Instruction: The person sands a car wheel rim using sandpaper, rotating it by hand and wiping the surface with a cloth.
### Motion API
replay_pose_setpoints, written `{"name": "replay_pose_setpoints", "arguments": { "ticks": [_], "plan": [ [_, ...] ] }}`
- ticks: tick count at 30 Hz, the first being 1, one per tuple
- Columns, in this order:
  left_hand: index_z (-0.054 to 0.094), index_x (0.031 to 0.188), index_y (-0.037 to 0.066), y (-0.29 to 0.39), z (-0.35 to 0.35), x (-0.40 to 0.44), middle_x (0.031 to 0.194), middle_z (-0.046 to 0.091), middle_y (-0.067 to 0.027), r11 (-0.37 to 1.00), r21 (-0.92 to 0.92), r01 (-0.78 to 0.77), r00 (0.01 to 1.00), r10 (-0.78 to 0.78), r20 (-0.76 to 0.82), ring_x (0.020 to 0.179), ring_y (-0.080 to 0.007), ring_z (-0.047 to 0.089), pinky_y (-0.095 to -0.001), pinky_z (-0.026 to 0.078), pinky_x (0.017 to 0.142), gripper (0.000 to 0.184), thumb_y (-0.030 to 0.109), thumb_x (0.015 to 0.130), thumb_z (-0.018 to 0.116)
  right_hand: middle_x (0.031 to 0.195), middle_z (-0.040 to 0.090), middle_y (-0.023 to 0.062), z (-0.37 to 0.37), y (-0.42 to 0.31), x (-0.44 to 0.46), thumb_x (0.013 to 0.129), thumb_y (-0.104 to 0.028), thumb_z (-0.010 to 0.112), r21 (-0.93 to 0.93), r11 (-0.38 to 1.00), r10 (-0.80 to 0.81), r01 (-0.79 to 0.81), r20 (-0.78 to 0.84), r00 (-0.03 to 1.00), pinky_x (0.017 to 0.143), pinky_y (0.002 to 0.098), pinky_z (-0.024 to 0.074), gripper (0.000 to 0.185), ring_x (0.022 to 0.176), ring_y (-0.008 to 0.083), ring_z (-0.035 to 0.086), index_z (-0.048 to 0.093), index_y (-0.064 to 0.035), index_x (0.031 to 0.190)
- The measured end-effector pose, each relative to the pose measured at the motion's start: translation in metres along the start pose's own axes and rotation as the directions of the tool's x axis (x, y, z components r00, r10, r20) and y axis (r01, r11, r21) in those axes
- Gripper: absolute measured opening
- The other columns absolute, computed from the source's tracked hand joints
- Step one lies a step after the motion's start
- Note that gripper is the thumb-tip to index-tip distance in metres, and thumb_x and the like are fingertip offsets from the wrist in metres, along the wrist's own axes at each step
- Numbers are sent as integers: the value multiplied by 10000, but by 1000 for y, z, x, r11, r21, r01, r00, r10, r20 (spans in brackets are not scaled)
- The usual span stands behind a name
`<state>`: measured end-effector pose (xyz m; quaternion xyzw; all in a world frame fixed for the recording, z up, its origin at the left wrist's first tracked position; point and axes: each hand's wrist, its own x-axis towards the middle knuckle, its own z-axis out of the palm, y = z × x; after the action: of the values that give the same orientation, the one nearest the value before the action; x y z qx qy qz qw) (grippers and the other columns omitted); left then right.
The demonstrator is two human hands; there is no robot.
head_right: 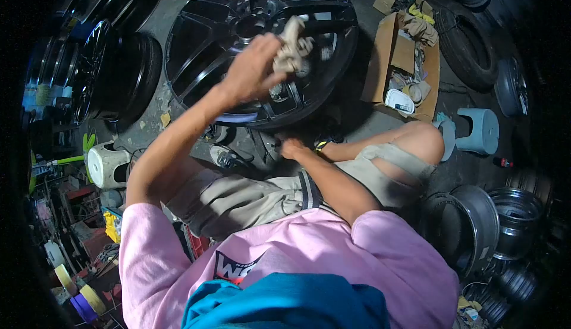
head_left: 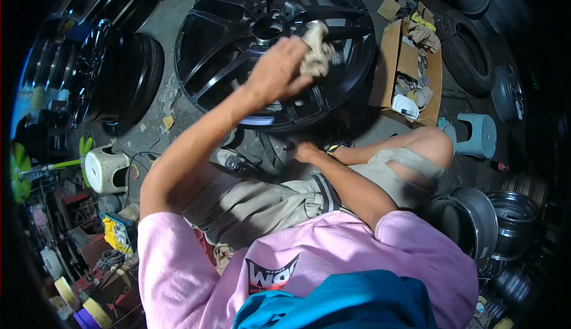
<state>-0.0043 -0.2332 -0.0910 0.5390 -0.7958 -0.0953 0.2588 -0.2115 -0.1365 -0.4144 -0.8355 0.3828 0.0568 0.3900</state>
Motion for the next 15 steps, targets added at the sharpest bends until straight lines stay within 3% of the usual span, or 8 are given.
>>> {"name": "replay_pose_setpoints", "arguments": {
  "ticks": [2, 4, 5, 8, 11, 12, 13, 15],
  "plan": [
    [550, 1260, 13, 33, 13, -15, 1151, 578, -184, 979, -52, -199, 979, 197, -43, 1075, -417, 562, -474, 488, 981, 642, 190, 722, 852, 1280, 689, 227, -4, -8, 16, 894, -308, 707, -30, 997, -72, 72, 5, 997, 1014, 497, 511, 430, 1213, 405, 644, 694, -97, 1269],
    [563, 1295, 48, 66, 9, -33, 1212, 569, -154, 984, -29, -178, 969, 180, 170, 1090, -373, 564, -455, 485, 985, 662, 189, 722, 861, 1338, 677, 222, -54, -38, -15, 936, -413, 727, -324, 910, -339, 260, -216, 916, 1103, 502, 478, 522, 1318, 380, 604, 681, -78, 1333],
    [568, 1316, 60, 74, 8, -39, 1237, 564, -142, 987, 30, -160, 964, 149, 220, 1104, -354, 564, -453, 485, 981, 674, 187, 723, 863, 1338, 677, 222, -50, -39, -15, 936, -413, 727, -325, 908, -342, 265, -207, 917, 1103, 502, 478, 522, 1318, 380, 604, 681, -78, 1333],
    [567, 1408, 109, 58, -11, -63, 1259, 563, -131, 989, 18, -145, 980, 141, 143, 1137, -348, 570, -455, 489, 988, 759, 172, 713, 868, 1347, 672, 227, -22, -42, -2, 943, -427, 721, -231, 961, -144, 155, 61, 988, 1116, 506, 465, 526, 1340, 382, 587, 686, -74, 1331],
    [631, 1322, 78, 29, -32, -80, 1254, 589, -151, 996, -2, -94, 990, 94, 106, 1130, -372, 595, -474, 499, 983, 673, 154, 700, 877, 1357, 666, 232, -4, -41, 9, 950, -441, 715, -171, 985, 53, 4, 331, 942, 1130, 510, 452, 531, 1362, 384, 569, 692, -70, 1328],
    [637, 1304, 72, 20, -40, -82, 1255, 587, -153, 998, 55, -31, 995, 26, 93, 1136, -375, 593, -478, 502, 981, 649, 141, 703, 872, 1402, 635, 286, -28, -60, -7, 937, -294, 659, -161, 984, -29, 74, 267, 963, 1162, 519, 455, 429, 1361, 413, 592, 714, -67, 1297],
    [643, 1286, 66, 11, -50, -84, 1256, 586, -154, 993, 110, 39, 996, -47, 76, 1142, -377, 591, -482, 505, 980, 624, 127, 706, 867, 1402, 635, 286, -40, -71, -9, 937, -294, 659, -165, 983, -36, 83, 275, 961, 1162, 519, 455, 429, 1361, 413, 592, 714, -67, 1297],
    [628, 1342, 122, -9, -67, -95, 1309, 565, -130, 887, 415, 200, 944, -288, 160, 1229, -334, 565, -457, 482, 1053, 671, 153, 719, 874, 1673, 384, 227, -54, -87, 14, 946, -546, 707, -202, 976, 180, -77, 568, 803, 1265, 437, 344, 767, 1551, 381, 371, 510, -134, 1562]
  ]
}}
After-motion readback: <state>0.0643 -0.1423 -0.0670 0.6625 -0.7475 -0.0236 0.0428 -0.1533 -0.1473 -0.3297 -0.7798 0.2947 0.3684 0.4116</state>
